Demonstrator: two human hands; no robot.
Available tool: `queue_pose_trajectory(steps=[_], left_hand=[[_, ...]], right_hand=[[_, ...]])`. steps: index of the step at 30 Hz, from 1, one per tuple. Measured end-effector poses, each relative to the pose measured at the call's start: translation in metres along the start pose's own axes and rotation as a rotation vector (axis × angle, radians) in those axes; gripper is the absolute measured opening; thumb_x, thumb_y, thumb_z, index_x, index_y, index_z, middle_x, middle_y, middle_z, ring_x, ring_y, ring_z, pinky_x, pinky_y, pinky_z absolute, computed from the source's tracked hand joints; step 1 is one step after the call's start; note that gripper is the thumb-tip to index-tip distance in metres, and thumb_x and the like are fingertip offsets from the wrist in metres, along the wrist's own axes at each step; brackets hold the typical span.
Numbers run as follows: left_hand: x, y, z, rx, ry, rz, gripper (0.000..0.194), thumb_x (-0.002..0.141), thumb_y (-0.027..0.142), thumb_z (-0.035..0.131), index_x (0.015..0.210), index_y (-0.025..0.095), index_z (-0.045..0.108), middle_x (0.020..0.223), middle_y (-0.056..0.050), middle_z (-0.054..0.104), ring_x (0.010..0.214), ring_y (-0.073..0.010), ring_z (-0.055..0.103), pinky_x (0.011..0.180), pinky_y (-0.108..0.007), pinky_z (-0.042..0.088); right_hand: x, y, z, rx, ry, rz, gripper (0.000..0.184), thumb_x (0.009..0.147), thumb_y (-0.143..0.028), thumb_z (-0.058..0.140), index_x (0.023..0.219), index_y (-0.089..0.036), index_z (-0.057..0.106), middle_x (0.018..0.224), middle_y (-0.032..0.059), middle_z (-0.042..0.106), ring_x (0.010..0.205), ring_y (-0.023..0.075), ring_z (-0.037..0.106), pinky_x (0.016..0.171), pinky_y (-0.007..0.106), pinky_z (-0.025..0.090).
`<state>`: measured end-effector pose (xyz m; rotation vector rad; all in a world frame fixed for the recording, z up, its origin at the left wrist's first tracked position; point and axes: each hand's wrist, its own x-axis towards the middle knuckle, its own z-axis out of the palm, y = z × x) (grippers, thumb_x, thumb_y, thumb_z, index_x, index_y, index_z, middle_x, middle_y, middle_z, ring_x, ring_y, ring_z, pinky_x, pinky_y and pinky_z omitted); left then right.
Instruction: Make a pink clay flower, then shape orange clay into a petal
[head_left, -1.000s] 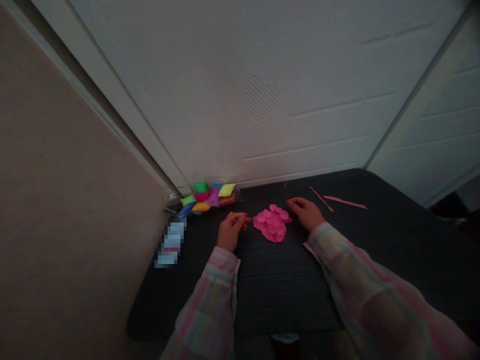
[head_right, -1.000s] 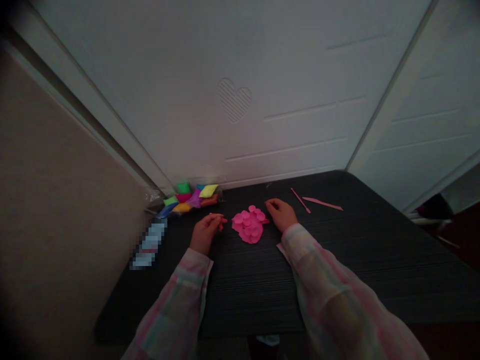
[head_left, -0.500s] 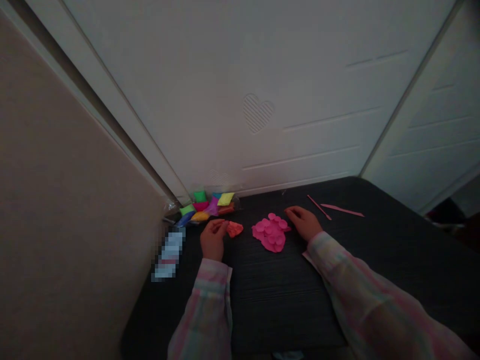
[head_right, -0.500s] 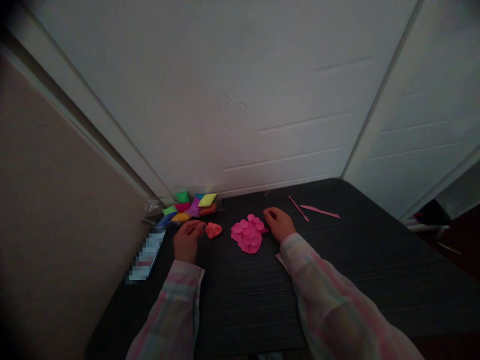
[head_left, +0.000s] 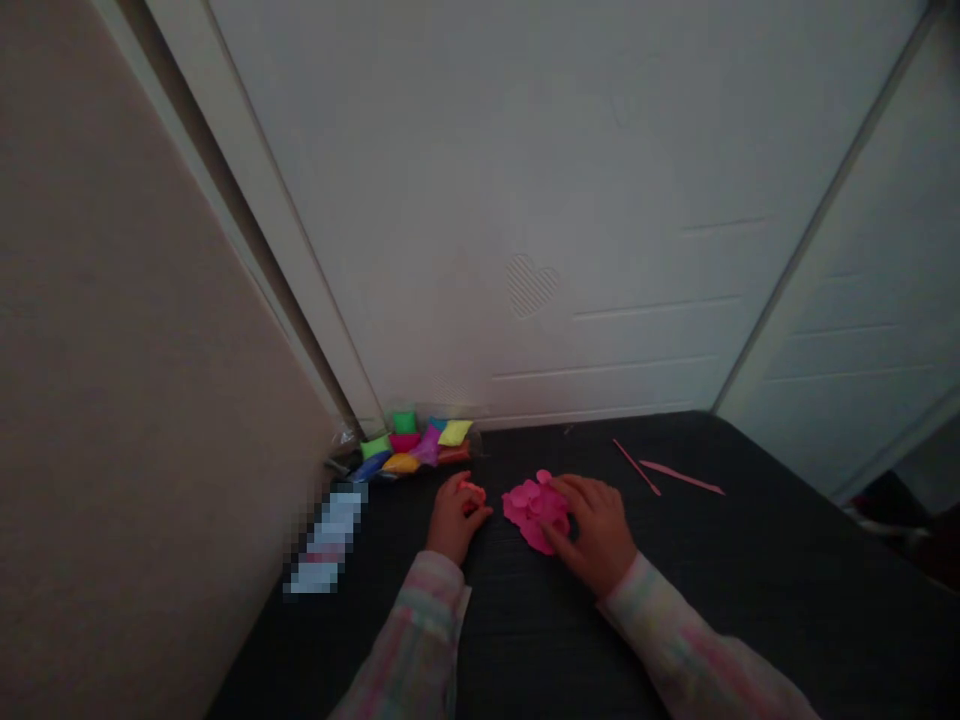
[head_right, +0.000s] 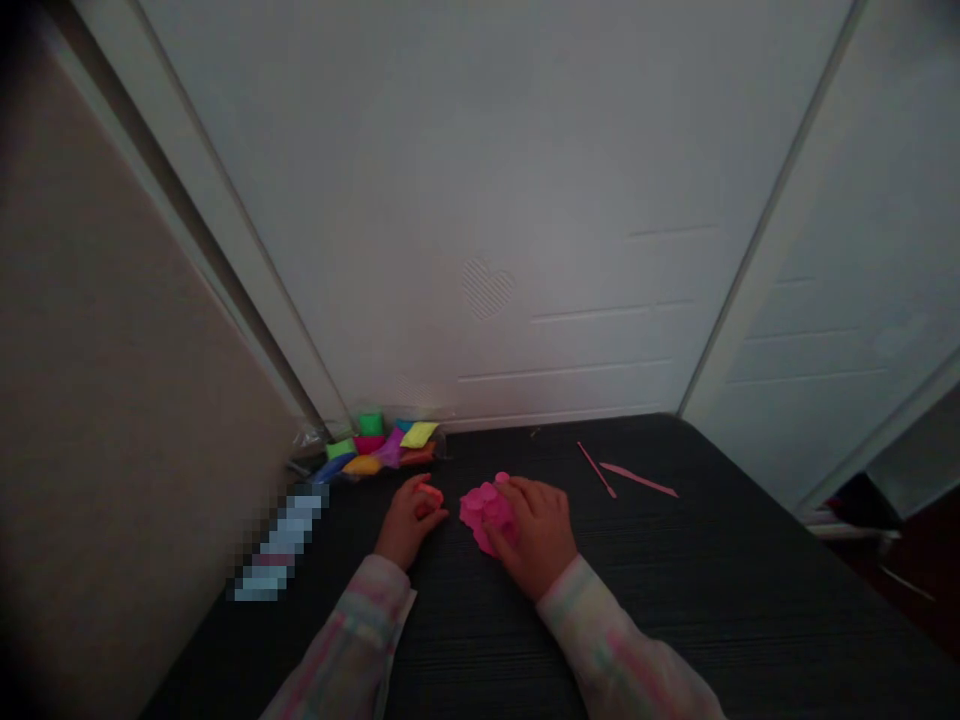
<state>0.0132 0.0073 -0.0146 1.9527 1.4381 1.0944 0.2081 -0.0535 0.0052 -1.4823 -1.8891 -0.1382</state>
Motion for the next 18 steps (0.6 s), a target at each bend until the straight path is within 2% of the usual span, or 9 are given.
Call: queue_pose_trajectory(steps=[3,6,18], left_hand=[[0.0,-0.002,0.001,-0.004,0.002,-0.016,0.006,0.054,0.017,0.062,0.052,0.017,0.057,0.1,-0.008,0.05,0.094,-0.0234,0.046,0.083,-0.041,0.034],[0.0,-0.002,0.001,0.003,0.024,-0.01,0.007,0.054,0.017,0.063,0.051,0.017,0.056,0.097,-0.008,0.051,0.093,-0.0238,0.046,0.082,-0.041,0.034],[0.003,-0.004,-0.001,-0.143,0.141,-0.081,0.005,0.051,0.017,0.063,0.051,0.014,0.059,0.092,-0.008,0.052,0.088,-0.0203,0.049,0.084,-0.037,0.033]], right_hand=[[-0.017,-0.01,0.005,-0.08,-0.066,-0.035,0.054,0.059,-0.042,0.056,0.109,-0.024,0.047,0.114,0.0109,0.046,0.103,0.0275,0.039,0.081,0.04,0.028],[-0.026,-0.009,0.01,-0.149,-0.101,-0.027,0.06,0.056,-0.041,0.058,0.112,-0.026,0.044,0.118,0.0122,0.042,0.107,0.0284,0.036,0.082,0.041,0.024],[-0.028,0.011,0.011,-0.296,-0.036,0.046,0.054,0.061,-0.037,0.054,0.112,-0.022,0.043,0.114,0.0131,0.043,0.106,0.0267,0.037,0.082,0.04,0.023]])
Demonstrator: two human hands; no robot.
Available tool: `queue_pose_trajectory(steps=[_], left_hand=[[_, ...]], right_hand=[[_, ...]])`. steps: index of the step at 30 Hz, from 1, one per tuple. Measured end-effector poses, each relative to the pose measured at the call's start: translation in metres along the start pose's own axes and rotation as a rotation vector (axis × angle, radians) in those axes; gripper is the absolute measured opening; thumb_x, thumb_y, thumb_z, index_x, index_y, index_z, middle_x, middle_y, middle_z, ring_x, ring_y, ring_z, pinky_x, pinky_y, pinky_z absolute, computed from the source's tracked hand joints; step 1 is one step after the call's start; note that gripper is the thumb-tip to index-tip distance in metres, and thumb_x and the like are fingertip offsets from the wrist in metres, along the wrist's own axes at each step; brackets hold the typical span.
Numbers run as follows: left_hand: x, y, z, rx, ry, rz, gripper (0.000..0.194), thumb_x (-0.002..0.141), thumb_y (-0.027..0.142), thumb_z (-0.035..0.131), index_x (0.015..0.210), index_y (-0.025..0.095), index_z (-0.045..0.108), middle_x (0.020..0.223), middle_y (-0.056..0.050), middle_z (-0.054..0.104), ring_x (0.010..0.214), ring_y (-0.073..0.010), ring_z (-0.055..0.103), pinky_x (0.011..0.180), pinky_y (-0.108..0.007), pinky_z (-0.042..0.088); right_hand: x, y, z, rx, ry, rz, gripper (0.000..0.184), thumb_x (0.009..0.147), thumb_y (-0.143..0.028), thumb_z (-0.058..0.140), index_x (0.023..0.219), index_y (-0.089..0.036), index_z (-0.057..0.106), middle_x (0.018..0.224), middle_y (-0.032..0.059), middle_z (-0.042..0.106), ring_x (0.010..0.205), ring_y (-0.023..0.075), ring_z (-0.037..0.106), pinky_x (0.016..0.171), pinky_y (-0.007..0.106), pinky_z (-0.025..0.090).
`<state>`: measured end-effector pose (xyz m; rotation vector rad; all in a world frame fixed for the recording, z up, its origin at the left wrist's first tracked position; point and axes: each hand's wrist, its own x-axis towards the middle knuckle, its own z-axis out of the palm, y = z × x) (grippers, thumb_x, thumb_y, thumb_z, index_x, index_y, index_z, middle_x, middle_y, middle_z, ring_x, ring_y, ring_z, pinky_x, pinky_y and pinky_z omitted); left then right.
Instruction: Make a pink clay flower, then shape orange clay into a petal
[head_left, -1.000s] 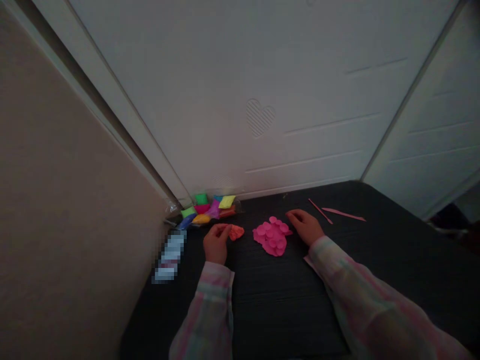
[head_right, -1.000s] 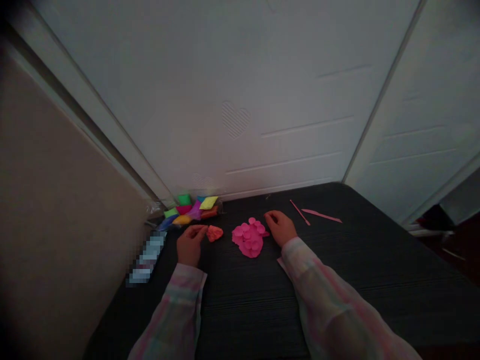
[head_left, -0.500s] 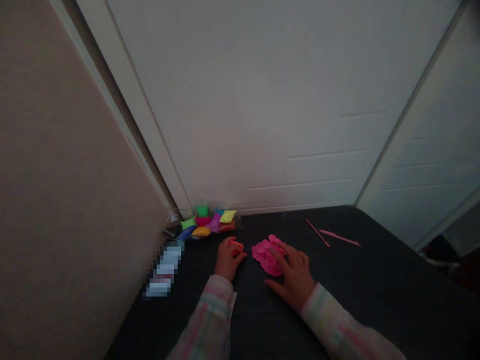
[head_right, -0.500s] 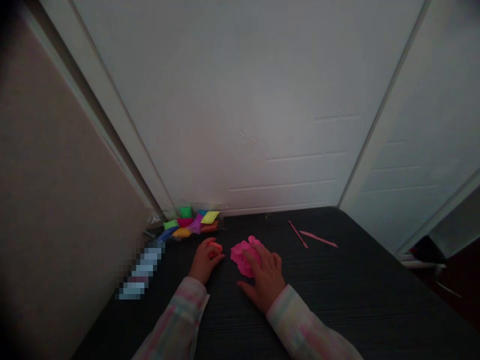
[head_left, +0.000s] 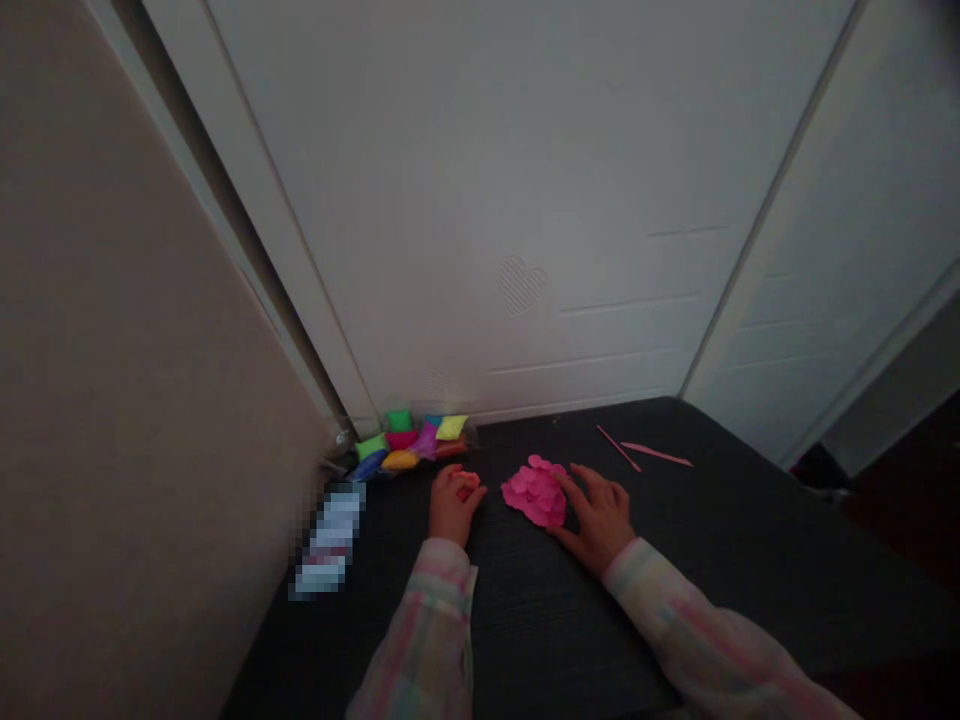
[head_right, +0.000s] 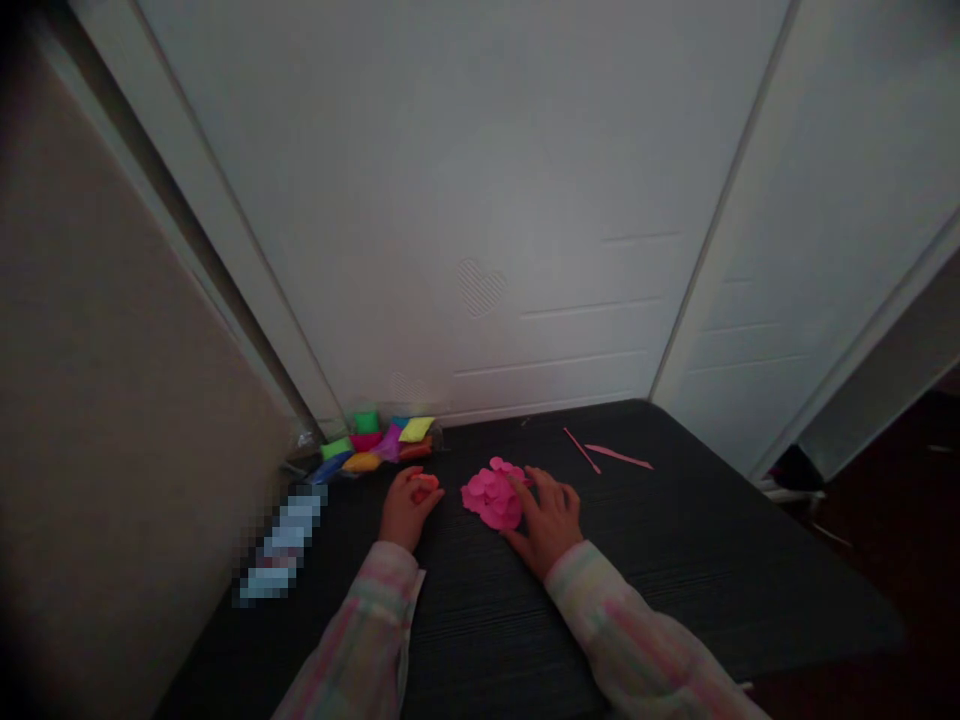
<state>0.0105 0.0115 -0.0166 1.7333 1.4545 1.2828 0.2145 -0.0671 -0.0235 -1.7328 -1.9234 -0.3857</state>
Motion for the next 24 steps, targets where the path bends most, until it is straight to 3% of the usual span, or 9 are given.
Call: queue_pose_trajectory(steps=[10,14,18,24], left_hand=[[0.004,0.008,-0.004,-0.22,0.024,-0.122,0.007,0.049,0.022,0.065,0.052,0.017,0.062,0.079,-0.003,0.056,0.08,-0.0172,0.052,0.081,-0.032,0.035],[0.005,0.004,-0.003,-0.327,0.039,-0.19,0.013,0.049,0.025,0.066,0.057,0.015,0.062,0.077,-0.003,0.058,0.079,-0.0168,0.052,0.08,-0.032,0.036],[0.002,0.007,-0.003,-0.514,-0.026,-0.27,0.023,0.052,0.033,0.064,0.063,0.013,0.062,0.069,-0.003,0.061,0.07,-0.0145,0.055,0.074,-0.032,0.039],[-0.006,0.016,-0.02,-0.758,-0.132,-0.376,0.026,0.049,0.034,0.066,0.063,0.013,0.062,0.075,-0.004,0.063,0.065,-0.0118,0.057,0.066,-0.028,0.043]], right_hand=[[-0.003,-0.002,-0.011,0.066,0.023,0.025,0.049,0.064,-0.036,0.052,0.11,-0.019,0.045,0.115,0.0145,0.041,0.105,0.0271,0.036,0.082,0.042,0.024],[-0.01,-0.027,-0.018,0.174,0.005,-0.079,0.037,0.07,-0.027,0.047,0.105,-0.017,0.048,0.112,0.0142,0.044,0.1,0.0258,0.041,0.079,0.042,0.029],[-0.01,-0.063,-0.015,0.41,-0.043,-0.245,0.037,0.071,-0.023,0.046,0.107,-0.014,0.046,0.108,0.0132,0.047,0.099,0.0224,0.042,0.083,0.037,0.034],[0.02,-0.102,0.011,0.762,0.05,0.028,0.043,0.076,-0.022,0.04,0.116,-0.011,0.033,0.109,0.0158,0.042,0.101,0.0208,0.041,0.083,0.038,0.038]])
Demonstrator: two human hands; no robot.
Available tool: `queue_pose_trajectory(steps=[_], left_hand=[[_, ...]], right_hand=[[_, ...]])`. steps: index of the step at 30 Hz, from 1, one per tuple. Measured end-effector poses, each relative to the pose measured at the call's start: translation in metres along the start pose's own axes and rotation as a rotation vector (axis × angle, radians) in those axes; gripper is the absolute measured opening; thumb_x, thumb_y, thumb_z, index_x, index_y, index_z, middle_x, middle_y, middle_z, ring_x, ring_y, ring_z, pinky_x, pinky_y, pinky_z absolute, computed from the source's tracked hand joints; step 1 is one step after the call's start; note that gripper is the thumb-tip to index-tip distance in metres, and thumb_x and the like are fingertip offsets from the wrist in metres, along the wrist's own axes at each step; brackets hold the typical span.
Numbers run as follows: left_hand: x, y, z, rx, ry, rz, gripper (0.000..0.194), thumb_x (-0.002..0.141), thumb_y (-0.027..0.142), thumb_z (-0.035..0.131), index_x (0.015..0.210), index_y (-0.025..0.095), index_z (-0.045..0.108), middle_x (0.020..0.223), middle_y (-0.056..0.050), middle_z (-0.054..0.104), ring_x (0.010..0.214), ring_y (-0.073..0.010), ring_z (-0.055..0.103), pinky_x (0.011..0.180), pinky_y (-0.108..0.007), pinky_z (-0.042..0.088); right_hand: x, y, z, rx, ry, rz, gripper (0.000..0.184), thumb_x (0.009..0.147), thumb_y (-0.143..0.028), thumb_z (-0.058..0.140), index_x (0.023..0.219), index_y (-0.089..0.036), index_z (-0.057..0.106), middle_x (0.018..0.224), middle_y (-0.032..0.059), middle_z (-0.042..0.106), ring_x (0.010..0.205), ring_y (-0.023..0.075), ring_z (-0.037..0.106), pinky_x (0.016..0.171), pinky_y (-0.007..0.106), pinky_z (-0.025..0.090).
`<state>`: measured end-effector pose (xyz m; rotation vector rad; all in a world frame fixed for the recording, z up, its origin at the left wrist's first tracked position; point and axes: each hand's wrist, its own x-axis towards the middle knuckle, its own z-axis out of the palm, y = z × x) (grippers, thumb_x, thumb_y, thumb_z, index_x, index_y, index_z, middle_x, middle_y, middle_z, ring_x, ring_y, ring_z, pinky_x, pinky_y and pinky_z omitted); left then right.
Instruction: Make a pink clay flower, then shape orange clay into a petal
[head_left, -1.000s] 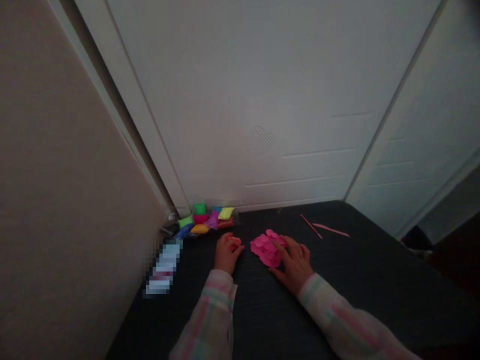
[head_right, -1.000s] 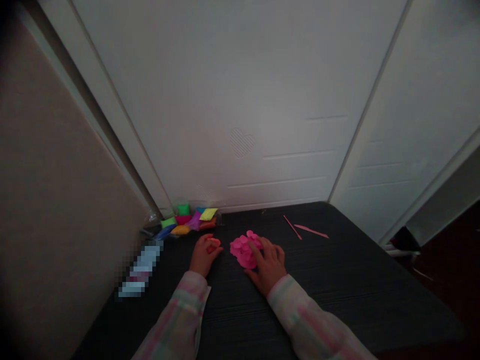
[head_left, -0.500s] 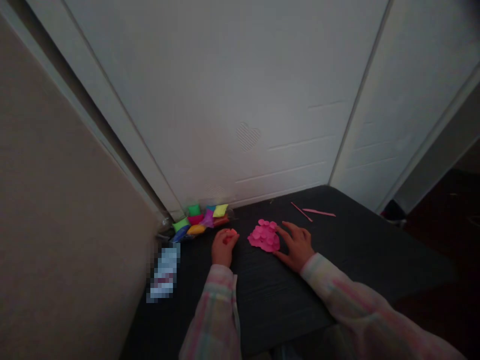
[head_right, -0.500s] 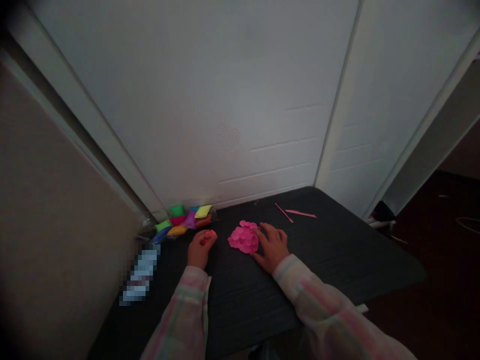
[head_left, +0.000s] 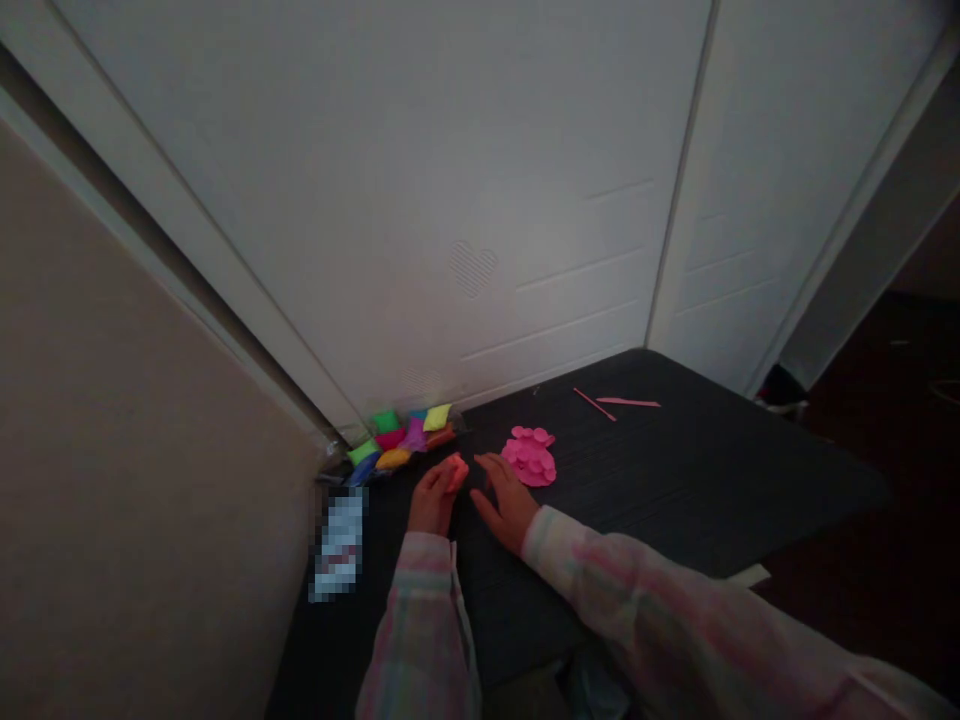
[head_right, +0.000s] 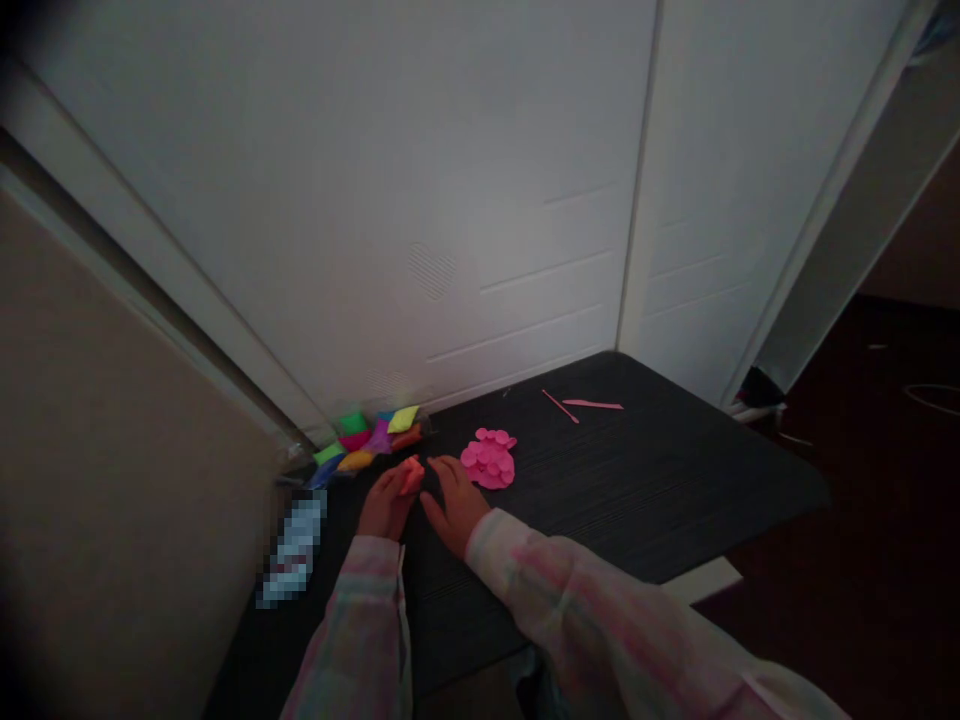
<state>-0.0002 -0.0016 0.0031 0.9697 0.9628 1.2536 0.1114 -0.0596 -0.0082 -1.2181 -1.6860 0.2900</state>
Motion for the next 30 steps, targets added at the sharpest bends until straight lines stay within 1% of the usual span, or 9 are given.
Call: queue_pose_trajectory(steps=[2,6,8,11,14,17,22,26,30], left_hand=[[-0.002,0.002,-0.005,-0.034,-0.014,-0.033,0.025,0.047,0.032,0.068,0.063,0.013,0.063,0.072,-0.003,0.063,0.064,-0.0109,0.056,0.065,-0.026,0.043],[-0.003,0.002,-0.01,-0.062,-0.038,-0.088,0.02,0.046,0.027,0.068,0.059,0.013,0.063,0.061,-0.001,0.062,0.057,-0.0089,0.054,0.06,-0.022,0.042],[-0.002,0.001,-0.011,-0.056,-0.05,-0.111,0.018,0.047,0.025,0.068,0.059,0.012,0.064,0.058,-0.001,0.062,0.055,-0.0081,0.053,0.057,-0.021,0.041],[-0.001,0.001,-0.011,-0.029,-0.063,-0.136,0.017,0.047,0.022,0.068,0.059,0.011,0.064,0.059,-0.002,0.062,0.056,-0.0084,0.053,0.056,-0.02,0.04],[0.0,0.001,-0.013,0.003,-0.069,-0.153,0.015,0.047,0.021,0.067,0.058,0.011,0.064,0.059,-0.002,0.062,0.057,-0.0096,0.054,0.058,-0.021,0.041],[0.001,0.0,-0.013,0.036,-0.071,-0.163,0.015,0.047,0.021,0.067,0.058,0.011,0.064,0.059,-0.002,0.062,0.057,-0.0105,0.054,0.057,-0.022,0.041],[0.003,-0.004,-0.01,0.089,-0.036,-0.128,0.015,0.049,0.025,0.065,0.058,0.013,0.063,0.061,-0.002,0.062,0.058,-0.0112,0.054,0.059,-0.024,0.042],[0.005,-0.007,-0.009,0.167,0.015,-0.061,0.017,0.051,0.027,0.064,0.06,0.013,0.064,0.063,-0.002,0.062,0.059,-0.0121,0.054,0.061,-0.026,0.042],[0.005,-0.008,-0.011,0.268,0.067,0.008,0.016,0.053,0.027,0.063,0.062,0.013,0.064,0.064,-0.002,0.062,0.063,-0.0132,0.054,0.064,-0.026,0.041]], right_hand=[[0.009,0.002,0.01,0.075,0.02,0.042,0.04,0.077,-0.021,0.039,0.115,-0.01,0.035,0.106,0.0156,0.045,0.099,0.0203,0.043,0.082,0.038,0.039],[0.019,0.007,0.019,0.151,-0.035,0.033,0.031,0.076,-0.019,0.041,0.106,-0.012,0.045,0.098,0.0116,0.051,0.094,0.0174,0.046,0.083,0.034,0.039],[0.02,0.011,0.018,0.165,-0.059,0.041,0.031,0.075,-0.019,0.044,0.105,-0.012,0.046,0.093,0.0105,0.053,0.088,0.0167,0.049,0.078,0.032,0.041],[0.021,0.014,0.014,0.187,-0.102,0.062,0.031,0.071,-0.022,0.052,0.1,-0.011,0.05,0.081,0.0078,0.055,0.074,0.0153,0.051,0.065,0.029,0.044],[0.021,0.015,0.011,0.204,-0.137,0.089,0.021,0.067,-0.023,0.056,0.086,-0.012,0.054,0.071,0.0044,0.054,0.064,0.0131,0.05,0.056,0.025,0.044],[0.022,0.014,0.01,0.202,-0.145,0.118,0.013,0.067,-0.021,0.056,0.077,-0.013,0.054,0.067,0.0025,0.052,0.059,0.0118,0.049,0.052,0.024,0.042],[0.023,0.007,0.008,0.16,-0.107,0.114,0.002,0.068,-0.014,0.052,0.07,-0.015,0.051,0.067,0.0024,0.052,0.064,0.013,0.049,0.058,0.026,0.041],[0.021,0.006,0.008,0.145,-0.077,0.087,0.012,0.066,-0.006,0.047,0.068,-0.017,0.048,0.071,0.0029,0.052,0.066,0.0132,0.048,0.06,0.026,0.041],[0.019,0.008,0.01,0.136,-0.059,0.057,0.013,0.065,-0.005,0.045,0.068,-0.018,0.047,0.069,0.0018,0.051,0.064,0.0127,0.048,0.06,0.025,0.04]])
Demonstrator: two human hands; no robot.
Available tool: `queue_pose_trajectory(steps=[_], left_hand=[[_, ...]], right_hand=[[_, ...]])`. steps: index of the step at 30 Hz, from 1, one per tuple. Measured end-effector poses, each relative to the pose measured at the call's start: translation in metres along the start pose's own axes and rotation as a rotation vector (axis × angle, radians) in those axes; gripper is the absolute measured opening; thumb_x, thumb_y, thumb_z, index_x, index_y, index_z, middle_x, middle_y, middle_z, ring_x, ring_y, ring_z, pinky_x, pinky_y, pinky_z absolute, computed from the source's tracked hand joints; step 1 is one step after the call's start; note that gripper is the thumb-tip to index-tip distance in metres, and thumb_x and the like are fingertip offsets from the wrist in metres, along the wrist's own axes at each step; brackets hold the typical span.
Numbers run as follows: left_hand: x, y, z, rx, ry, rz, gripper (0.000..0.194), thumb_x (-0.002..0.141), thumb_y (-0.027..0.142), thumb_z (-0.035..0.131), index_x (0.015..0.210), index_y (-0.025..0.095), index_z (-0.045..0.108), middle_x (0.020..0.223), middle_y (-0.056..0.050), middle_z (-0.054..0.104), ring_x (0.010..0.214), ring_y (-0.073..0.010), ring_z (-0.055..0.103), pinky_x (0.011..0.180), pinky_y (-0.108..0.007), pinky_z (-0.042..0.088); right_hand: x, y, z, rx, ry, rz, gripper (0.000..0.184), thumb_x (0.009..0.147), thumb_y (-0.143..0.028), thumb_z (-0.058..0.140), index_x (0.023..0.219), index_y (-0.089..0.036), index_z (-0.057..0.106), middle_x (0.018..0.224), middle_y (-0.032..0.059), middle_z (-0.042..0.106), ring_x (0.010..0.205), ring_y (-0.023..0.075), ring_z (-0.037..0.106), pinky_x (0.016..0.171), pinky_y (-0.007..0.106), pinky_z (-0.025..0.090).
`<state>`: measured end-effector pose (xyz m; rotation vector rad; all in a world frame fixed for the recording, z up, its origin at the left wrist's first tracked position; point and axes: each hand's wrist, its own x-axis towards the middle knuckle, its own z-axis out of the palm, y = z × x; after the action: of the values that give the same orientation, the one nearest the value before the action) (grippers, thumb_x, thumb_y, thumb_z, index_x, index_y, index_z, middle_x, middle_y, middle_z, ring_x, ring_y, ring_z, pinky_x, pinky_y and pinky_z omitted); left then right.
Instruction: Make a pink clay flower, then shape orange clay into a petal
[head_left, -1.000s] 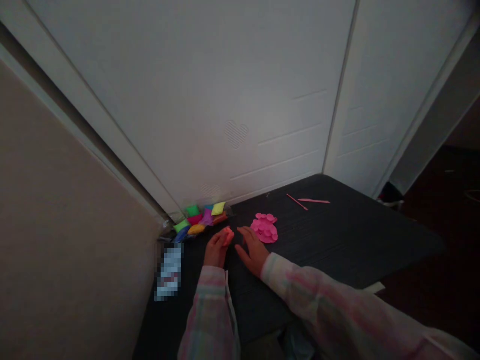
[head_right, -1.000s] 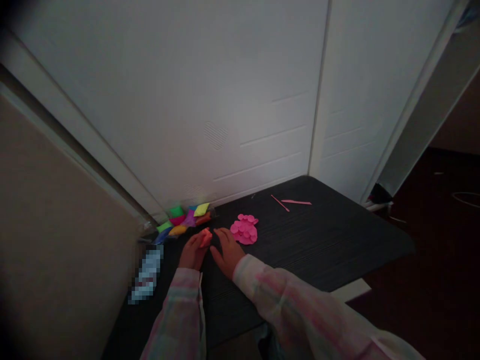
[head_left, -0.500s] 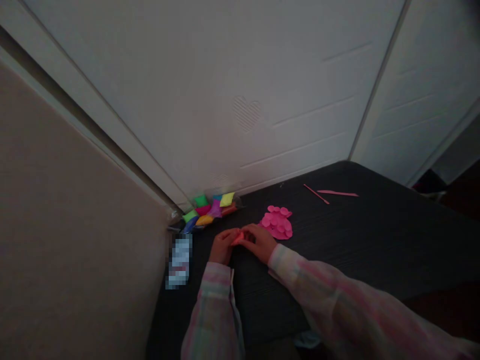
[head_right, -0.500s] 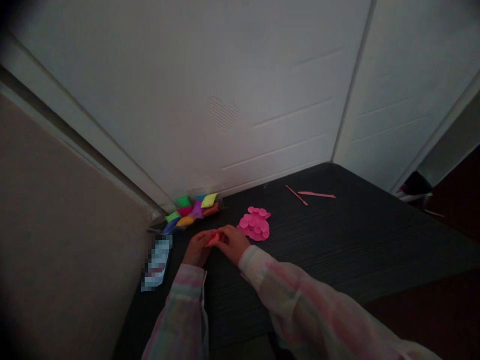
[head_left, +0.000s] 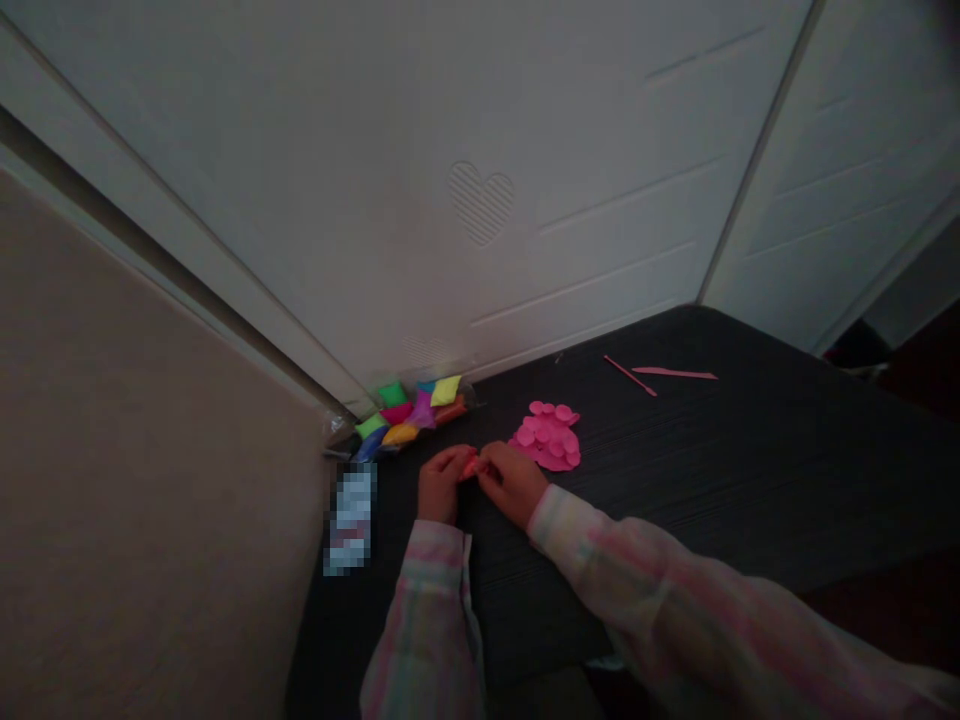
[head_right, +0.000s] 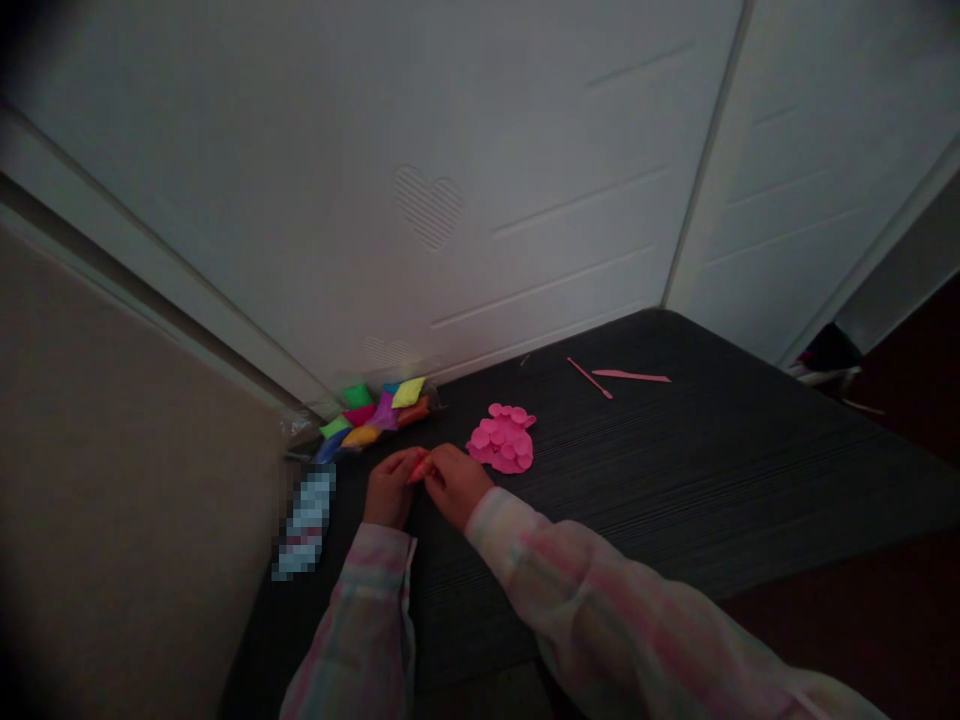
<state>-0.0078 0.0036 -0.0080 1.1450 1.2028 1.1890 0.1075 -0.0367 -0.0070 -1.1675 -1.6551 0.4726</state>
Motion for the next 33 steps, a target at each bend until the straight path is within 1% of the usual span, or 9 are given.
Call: queue_pose_trajectory(steps=[5,8,12,16,18,22,25,28,33], left_hand=[[0.001,0.002,-0.004,0.104,0.042,0.052,0.014,0.055,0.026,0.061,0.062,0.014,0.064,0.063,-0.002,0.062,0.064,-0.0139,0.054,0.066,-0.027,0.041],[0.005,0.002,-0.01,0.156,0.106,0.1,0.013,0.057,0.026,0.06,0.063,0.014,0.063,0.063,-0.001,0.06,0.066,-0.0151,0.054,0.07,-0.029,0.04],[0.008,0.002,-0.015,0.229,0.155,0.175,0.01,0.057,0.024,0.06,0.062,0.017,0.064,0.079,-0.004,0.06,0.08,-0.0181,0.052,0.079,-0.032,0.036],[0.006,0.002,-0.013,0.561,0.138,0.375,0.003,0.054,0.023,0.063,0.056,0.022,0.065,0.089,-0.005,0.057,0.093,-0.0227,0.044,0.086,-0.036,0.029],[0.004,0.004,-0.011,0.664,0.166,0.452,0.004,0.055,0.023,0.063,0.057,0.023,0.065,0.09,-0.005,0.056,0.094,-0.0235,0.04,0.086,-0.036,0.028],[-0.002,0.01,-0.008,0.603,0.192,0.453,0.006,0.058,0.023,0.061,0.061,0.024,0.066,0.081,-0.004,0.056,0.087,-0.0208,0.044,0.081,-0.033,0.032],[-0.008,0.015,-0.006,0.492,0.113,0.397,0.009,0.059,0.024,0.061,0.065,0.024,0.067,0.072,-0.002,0.055,0.077,-0.0174,0.048,0.074,-0.029,0.037],[-0.013,0.017,-0.003,0.419,0.023,0.364,0.012,0.059,0.024,0.061,0.069,0.024,0.067,0.073,-0.002,0.057,0.075,-0.016,0.05,0.072,-0.028,0.038],[-0.016,0.016,0.003,0.339,-0.06,0.351,0.011,0.063,0.023,0.058,0.069,0.023,0.067,0.085,-0.004,0.061,0.087,-0.0192,0.051,0.082,-0.032,0.036]], right_hand=[[-0.003,-0.001,0.001,-0.01,0.022,-0.009,0.008,0.066,-0.01,0.045,0.066,-0.018,0.046,0.063,0.0004,0.048,0.057,0.0115,0.046,0.053,0.023,0.039],[-0.006,-0.006,-0.001,0.001,0.035,-0.028,0.006,0.067,-0.012,0.046,0.065,-0.018,0.046,0.062,-0.0001,0.048,0.056,0.0108,0.046,0.052,0.022,0.039],[-0.009,-0.011,-0.002,0.053,-0.026,-0.032,0.004,0.07,-0.018,0.047,0.074,-0.018,0.049,0.067,0.0013,0.053,0.061,0.0114,0.049,0.056,0.023,0.041],[-0.007,-0.006,0.001,0.145,-0.1,0.041,0.013,0.076,-0.019,0.042,0.086,-0.019,0.049,0.076,0.0023,0.057,0.066,0.0119,0.053,0.061,0.025,0.041],[-0.005,-0.003,0.002,0.254,-0.084,0.144,0.015,0.077,-0.019,0.039,0.088,-0.019,0.049,0.074,0.001,0.057,0.061,0.0103,0.052,0.06,0.025,0.04],[-0.001,0.001,0.003,0.584,-0.015,0.422,0.008,0.073,-0.025,0.046,0.078,-0.019,0.05,0.056,-0.0052,0.052,0.043,0.0065,0.044,0.047,0.022,0.034],[0.002,0.002,0.005,0.716,-0.004,0.502,0.014,0.069,-0.031,0.051,0.072,-0.019,0.045,0.05,-0.0071,0.051,0.038,0.0059,0.042,0.041,0.02,0.031],[0.007,0.003,0.006,0.875,-0.002,0.582,0.025,0.063,-0.036,0.056,0.07,-0.019,0.039,0.052,-0.0063,0.054,0.042,0.0071,0.048,0.043,0.021,0.036],[0.009,0.005,0.007,1.109,-0.005,0.684,0.03,0.058,-0.041,0.059,0.067,-0.018,0.041,0.06,-0.005,0.055,0.054,0.0077,0.056,0.056,0.024,0.043]])
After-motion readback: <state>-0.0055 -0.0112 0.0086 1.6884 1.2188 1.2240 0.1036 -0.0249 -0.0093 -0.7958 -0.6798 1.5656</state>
